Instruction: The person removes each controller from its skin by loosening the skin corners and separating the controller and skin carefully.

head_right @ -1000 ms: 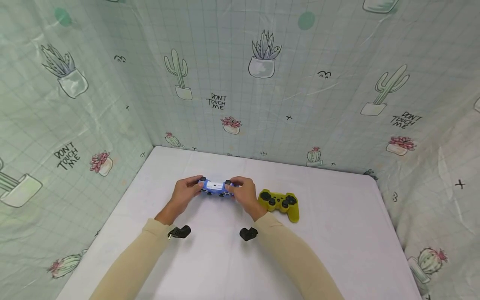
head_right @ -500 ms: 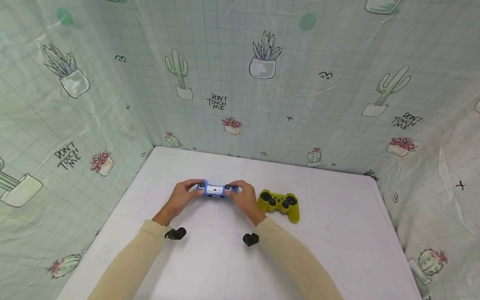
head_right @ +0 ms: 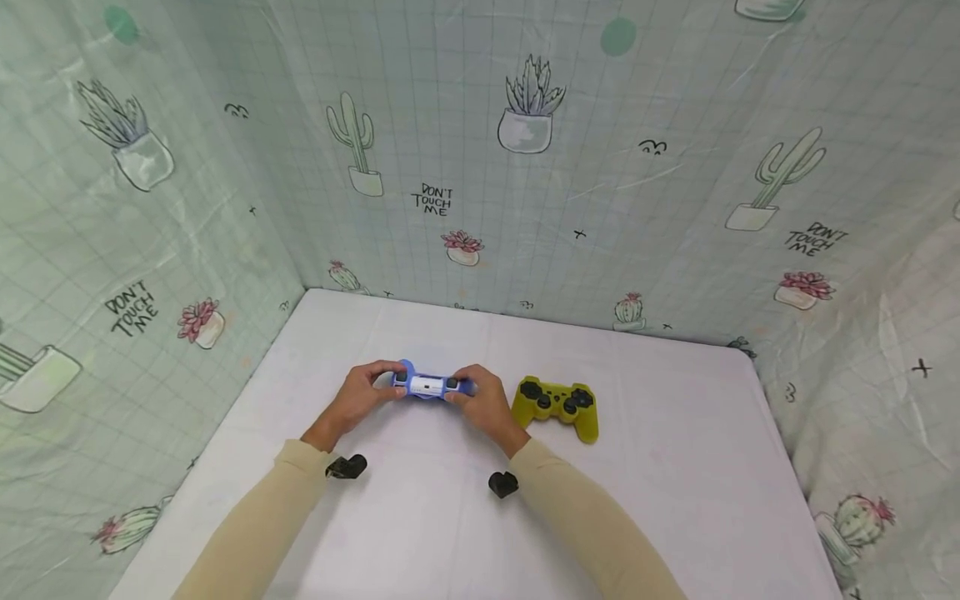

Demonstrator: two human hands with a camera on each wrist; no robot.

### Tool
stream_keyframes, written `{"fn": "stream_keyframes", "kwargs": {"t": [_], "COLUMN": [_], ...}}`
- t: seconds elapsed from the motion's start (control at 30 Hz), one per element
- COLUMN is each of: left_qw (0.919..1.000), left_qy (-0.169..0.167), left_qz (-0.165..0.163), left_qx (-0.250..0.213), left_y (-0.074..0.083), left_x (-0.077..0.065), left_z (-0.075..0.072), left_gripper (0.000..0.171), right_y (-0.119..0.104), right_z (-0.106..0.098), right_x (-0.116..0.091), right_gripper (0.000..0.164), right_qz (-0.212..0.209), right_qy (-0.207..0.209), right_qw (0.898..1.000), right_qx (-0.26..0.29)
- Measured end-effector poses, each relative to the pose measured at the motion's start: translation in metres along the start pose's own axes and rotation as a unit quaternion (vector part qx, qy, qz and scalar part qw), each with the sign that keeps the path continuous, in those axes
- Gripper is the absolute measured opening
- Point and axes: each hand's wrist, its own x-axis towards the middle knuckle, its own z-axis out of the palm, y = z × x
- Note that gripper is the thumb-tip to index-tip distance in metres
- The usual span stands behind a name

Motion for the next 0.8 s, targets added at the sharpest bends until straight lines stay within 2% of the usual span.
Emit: {"fn": "stream_keyframes", "kwargs": {"t": [0.13,0.37,0.57,0.8], "left_qw": [0.9996,0.9984,0.9958,0.9925], "left_qy": [-0.002,-0.007,-0.007,0.0], "left_qz": [0.003,0.011,0.026,0.066], "left_qx": [0.03,0.056,0.087,0.103], "left_y": [0.0009,0.0049,0.0052,0.0027], "left_x": [0.0031,0.0055,0.0057,0.0046], "left_z": [-0.0004,0.0003,0.0021,0.0057], "left_gripper": [0.039,0.038,0.037,0.036], "right_y": [-0.0006,-0.0009,0.0011,0.0027], "right_z": [0.0,0.0,-0.0005,-0.002], "right_x": [-0.0008,0.0002,0.0009,0.0001], "right_gripper": [0.029,0.026,0.025,0.025], "right_qz": [-0.028,-0.073,-0.112,-0.151], "right_qy": [0.001,-0.009,-0.018,-0.025], "right_qw": [1.0,0.997,0.992,0.981], "right_qx": [-0.003,-0.016,-0.057,-0.117]}}
